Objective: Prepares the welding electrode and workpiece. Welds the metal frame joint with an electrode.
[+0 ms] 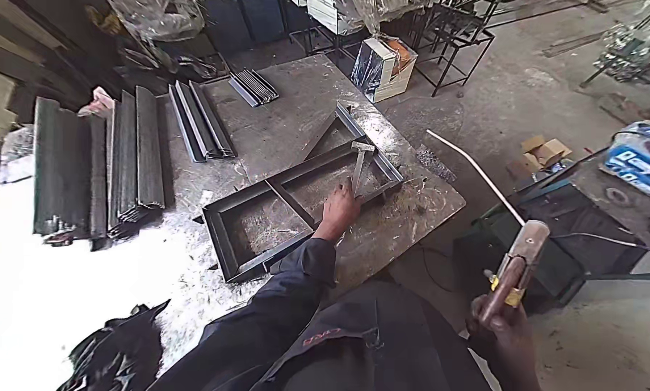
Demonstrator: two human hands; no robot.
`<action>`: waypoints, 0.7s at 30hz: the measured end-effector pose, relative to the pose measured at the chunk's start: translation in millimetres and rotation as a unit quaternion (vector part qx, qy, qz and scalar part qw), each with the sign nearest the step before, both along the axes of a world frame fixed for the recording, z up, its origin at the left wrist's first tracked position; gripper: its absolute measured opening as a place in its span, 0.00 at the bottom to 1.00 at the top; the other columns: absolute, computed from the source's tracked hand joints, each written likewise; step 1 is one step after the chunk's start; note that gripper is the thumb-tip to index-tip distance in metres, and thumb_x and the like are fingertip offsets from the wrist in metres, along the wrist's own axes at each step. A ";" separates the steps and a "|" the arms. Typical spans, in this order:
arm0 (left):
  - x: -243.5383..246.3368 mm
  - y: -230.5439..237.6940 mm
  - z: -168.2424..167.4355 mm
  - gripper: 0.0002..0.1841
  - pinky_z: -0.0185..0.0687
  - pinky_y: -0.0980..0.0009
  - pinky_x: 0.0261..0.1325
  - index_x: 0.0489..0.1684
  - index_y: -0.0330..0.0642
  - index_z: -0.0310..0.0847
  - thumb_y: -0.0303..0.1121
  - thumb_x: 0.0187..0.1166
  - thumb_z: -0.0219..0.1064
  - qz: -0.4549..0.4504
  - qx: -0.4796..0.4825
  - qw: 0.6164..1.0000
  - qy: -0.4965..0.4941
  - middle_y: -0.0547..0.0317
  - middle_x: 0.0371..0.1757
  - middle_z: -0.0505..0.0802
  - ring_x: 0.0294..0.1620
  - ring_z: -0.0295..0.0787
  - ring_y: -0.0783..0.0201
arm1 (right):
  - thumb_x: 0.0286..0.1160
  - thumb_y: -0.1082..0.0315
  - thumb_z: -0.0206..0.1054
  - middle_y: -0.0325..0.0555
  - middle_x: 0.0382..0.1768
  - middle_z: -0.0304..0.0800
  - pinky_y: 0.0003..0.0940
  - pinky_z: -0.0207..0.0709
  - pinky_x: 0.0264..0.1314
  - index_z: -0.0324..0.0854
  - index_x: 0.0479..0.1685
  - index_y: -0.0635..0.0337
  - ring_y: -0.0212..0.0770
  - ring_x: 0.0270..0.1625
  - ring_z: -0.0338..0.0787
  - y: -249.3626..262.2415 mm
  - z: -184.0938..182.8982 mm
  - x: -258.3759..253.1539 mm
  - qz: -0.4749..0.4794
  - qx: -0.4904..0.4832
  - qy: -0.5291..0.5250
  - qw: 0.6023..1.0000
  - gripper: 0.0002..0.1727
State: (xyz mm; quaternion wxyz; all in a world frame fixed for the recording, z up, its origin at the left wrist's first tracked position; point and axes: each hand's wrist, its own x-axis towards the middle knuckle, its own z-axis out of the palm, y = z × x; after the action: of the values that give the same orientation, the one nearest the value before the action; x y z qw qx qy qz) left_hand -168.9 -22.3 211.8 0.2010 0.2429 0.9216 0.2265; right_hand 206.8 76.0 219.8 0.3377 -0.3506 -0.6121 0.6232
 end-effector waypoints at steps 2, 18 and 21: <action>-3.5 3.8 0.4 0.32 0.80 0.34 0.66 0.88 0.40 0.62 0.44 0.87 0.61 -0.017 -0.024 0.999 -0.030 0.33 0.63 0.90 0.65 0.88 0.34 | 0.26 0.24 0.83 0.36 0.49 0.88 0.20 0.85 0.45 0.61 0.79 0.70 0.18 0.43 0.87 -4.5 12.9 0.2 -0.044 0.086 -0.142 0.985 0.75; -17.1 -3.6 16.2 0.17 0.84 0.35 0.57 0.62 0.34 0.82 0.39 0.88 0.60 -0.002 0.091 0.996 0.003 0.32 0.51 0.92 0.56 0.91 0.33 | 0.23 0.37 0.86 0.45 0.38 0.89 0.45 0.83 0.29 0.76 0.69 0.61 0.39 0.30 0.87 -6.0 -2.5 2.3 -0.077 0.081 -0.345 0.932 0.59; -7.2 -9.0 3.3 0.15 0.85 0.34 0.50 0.60 0.36 0.81 0.38 0.88 0.60 -0.011 0.137 0.990 0.017 0.33 0.47 0.91 0.50 0.91 0.34 | 0.41 0.47 0.80 0.37 0.28 0.86 0.33 0.81 0.20 0.76 0.63 0.61 0.31 0.20 0.83 -15.0 -5.9 4.0 -0.108 -0.029 -0.261 0.959 0.43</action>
State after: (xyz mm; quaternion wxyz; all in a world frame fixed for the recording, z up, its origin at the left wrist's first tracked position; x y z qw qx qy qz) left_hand -176.2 -31.3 215.1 0.1523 0.2821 0.8826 0.3439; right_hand 210.8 61.0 213.9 0.2212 -0.5747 -0.6190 0.4874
